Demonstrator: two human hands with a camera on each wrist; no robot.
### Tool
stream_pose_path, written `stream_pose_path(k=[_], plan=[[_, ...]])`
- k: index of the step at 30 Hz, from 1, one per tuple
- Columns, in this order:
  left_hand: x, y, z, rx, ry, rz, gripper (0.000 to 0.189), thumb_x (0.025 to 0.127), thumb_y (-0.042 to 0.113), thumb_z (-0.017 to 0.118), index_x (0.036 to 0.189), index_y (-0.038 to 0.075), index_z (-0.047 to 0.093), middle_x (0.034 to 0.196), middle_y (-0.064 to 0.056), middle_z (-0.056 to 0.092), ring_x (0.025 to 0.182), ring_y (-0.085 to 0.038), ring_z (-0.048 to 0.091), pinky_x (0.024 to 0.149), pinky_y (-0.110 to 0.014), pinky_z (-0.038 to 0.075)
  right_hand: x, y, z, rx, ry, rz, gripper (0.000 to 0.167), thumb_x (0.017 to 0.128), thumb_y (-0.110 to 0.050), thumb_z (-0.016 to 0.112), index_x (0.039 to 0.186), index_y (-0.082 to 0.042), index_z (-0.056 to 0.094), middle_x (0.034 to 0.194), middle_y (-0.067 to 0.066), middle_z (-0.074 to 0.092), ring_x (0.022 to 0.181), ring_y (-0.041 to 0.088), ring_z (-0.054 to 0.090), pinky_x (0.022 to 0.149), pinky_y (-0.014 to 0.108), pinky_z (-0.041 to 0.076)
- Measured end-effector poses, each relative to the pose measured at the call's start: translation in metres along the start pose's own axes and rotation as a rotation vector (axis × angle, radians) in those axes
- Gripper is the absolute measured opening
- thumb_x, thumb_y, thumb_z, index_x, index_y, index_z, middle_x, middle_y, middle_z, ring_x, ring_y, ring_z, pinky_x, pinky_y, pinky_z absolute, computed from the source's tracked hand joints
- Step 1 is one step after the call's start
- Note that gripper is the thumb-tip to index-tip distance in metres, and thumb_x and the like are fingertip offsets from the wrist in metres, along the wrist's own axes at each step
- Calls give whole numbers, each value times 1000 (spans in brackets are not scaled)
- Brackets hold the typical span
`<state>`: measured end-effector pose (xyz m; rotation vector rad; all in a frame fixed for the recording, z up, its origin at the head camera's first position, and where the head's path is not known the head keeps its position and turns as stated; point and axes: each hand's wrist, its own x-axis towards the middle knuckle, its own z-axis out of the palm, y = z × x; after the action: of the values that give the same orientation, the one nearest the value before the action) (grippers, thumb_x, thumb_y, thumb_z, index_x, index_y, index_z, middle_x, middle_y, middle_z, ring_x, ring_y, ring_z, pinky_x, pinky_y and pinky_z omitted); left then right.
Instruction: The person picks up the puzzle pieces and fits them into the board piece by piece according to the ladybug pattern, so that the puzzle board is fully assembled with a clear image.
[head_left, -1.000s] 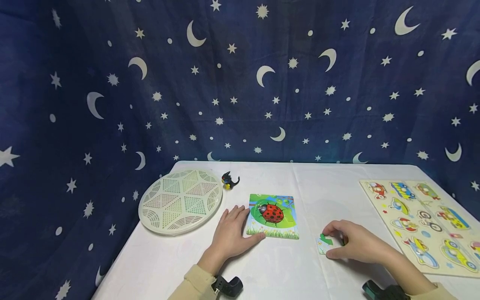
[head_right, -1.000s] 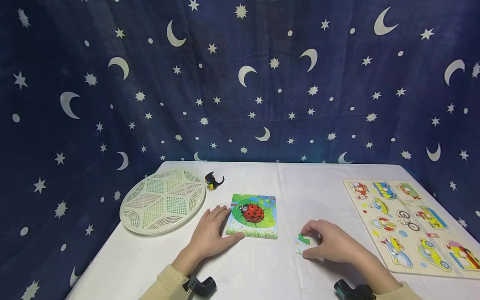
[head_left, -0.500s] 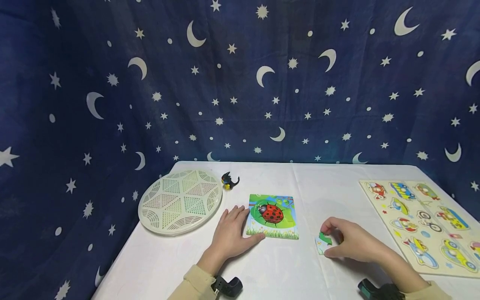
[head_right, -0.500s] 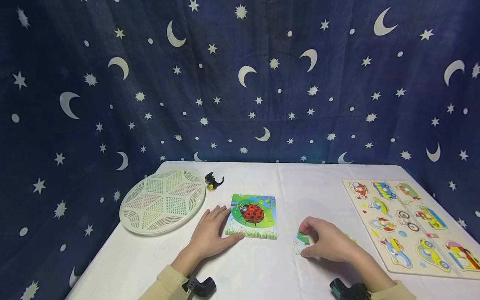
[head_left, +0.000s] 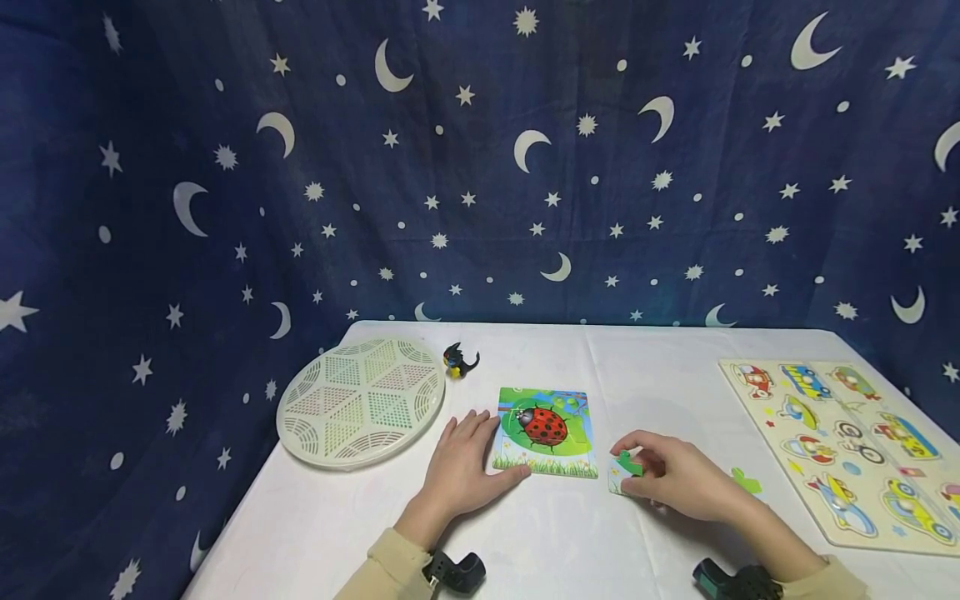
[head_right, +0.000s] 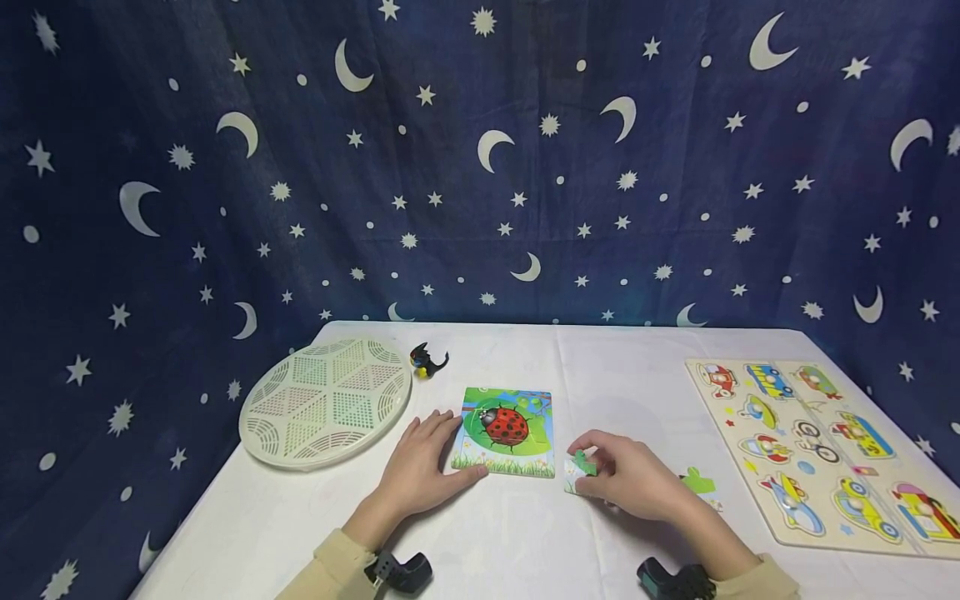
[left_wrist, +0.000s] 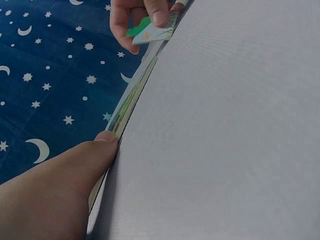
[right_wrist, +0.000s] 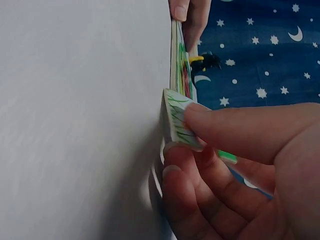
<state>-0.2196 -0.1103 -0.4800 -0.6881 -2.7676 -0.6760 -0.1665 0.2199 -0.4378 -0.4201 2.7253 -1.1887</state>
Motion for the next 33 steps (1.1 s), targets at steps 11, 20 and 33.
stream_pose_path(k=[11,20,33], plan=[[0,0,0,-6,-2,-2,89,83,72,66,146,10,56,150,-13,53,144,-33,41,123,-53,22,17,-10,18,-29,88,-72,16,91,-25,79,96,-18,65,71,-9,59,62,8,52,55,23,42],[0,0,0,-4,1,0,88,83,72,66,146,9,57,149,-13,53,144,-33,41,122,-53,22,34,-16,32,-113,211,-54,30,87,-16,82,110,-13,64,69,-6,51,59,10,46,55,26,41],[0,-1,-1,-7,-1,1,87,84,71,66,146,9,57,149,-13,53,144,-33,41,122,-53,23,55,-40,54,-260,171,-59,30,87,-15,83,85,-16,53,67,-6,47,60,11,41,56,28,33]])
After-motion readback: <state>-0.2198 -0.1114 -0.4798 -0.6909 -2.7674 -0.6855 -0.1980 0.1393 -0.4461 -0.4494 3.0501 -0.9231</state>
